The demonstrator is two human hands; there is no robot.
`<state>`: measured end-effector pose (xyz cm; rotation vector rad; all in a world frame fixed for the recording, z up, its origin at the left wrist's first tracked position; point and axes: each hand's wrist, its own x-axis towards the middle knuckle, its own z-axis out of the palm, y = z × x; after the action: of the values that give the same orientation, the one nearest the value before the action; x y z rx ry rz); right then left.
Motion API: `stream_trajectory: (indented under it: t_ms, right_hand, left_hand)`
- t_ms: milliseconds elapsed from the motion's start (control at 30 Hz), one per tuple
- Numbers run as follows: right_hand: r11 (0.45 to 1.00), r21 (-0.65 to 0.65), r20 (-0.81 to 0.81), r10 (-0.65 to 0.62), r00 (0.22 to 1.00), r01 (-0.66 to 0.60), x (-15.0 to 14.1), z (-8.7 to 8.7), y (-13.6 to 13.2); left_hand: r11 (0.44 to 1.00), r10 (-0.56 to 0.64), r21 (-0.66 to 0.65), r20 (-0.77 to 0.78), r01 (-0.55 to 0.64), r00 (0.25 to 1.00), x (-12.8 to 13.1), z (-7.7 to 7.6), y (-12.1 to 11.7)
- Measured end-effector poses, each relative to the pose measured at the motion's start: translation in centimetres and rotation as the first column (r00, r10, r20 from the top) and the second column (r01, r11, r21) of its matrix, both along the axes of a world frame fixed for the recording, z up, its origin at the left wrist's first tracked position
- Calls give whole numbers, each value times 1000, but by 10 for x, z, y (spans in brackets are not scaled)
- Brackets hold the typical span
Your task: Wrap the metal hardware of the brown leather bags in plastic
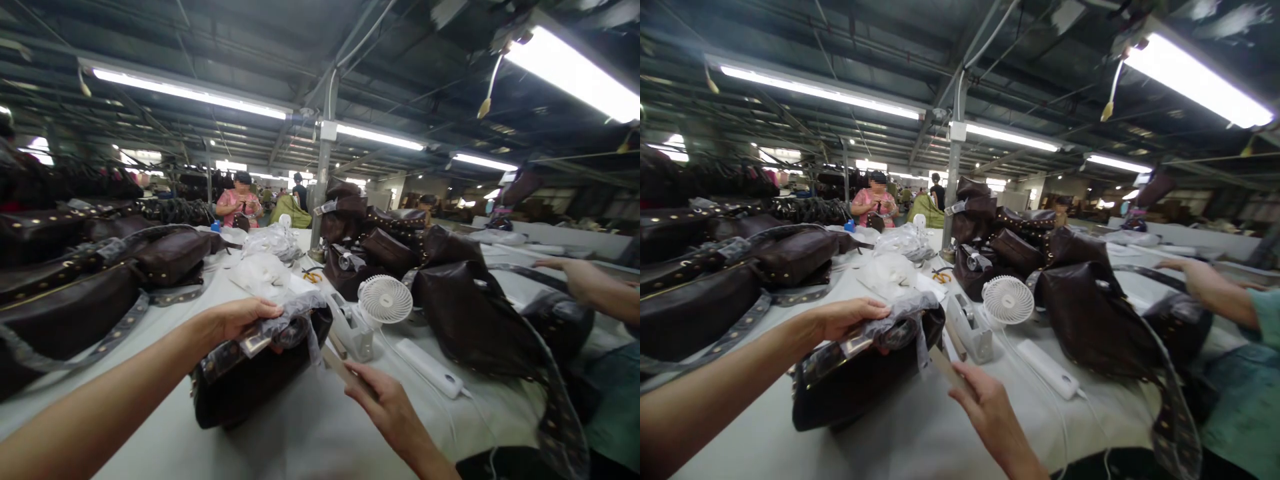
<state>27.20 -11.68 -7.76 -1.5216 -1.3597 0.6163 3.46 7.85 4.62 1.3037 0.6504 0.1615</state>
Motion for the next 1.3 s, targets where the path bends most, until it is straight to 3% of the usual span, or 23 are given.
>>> stream_trajectory:
  t_ms: [33,100,200,267,533,700,833,1033,1200,1300]
  right_hand:
    - [999,22,215,-32,976,28,3,-15,2]
    - [995,-81,536,-12,844,65,6,-43,5]
    - [966,-214,743,64,666,146,8,-69,5]
    - [971,-183,761,40,647,155,10,-73,6]
    - [974,-212,612,70,787,78,26,-82,16]
    - [980,-185,619,63,783,67,32,-88,15]
    - [986,-145,704,45,709,81,24,-91,13]
    - [981,-74,864,-28,502,181,10,-94,26]
    - [959,31,909,-144,390,281,32,-73,45]
    - [948,117,891,-232,389,296,48,-52,45]
  left_hand:
    - [1000,1,0,3,-1,1000,0,1,-1]
    - [1000,-2,-5,-4,2,1000,1,3,-1]
    - [1000,-7,-10,-32,7,999,2,5,-2]
    - [1000,-1,0,-50,1,999,2,6,-2]
    - [1000,-19,-26,-36,18,999,2,5,-1]
    - [1000,-2,-10,-45,1,999,3,5,-2]
    - [1000,10,-10,-55,-11,998,4,5,-4]
    - [1000,3,-13,-46,-4,999,4,5,-3]
    - [1000,-8,-25,13,9,1000,2,-2,0]
    - [999,-16,-31,33,17,999,3,-6,1]
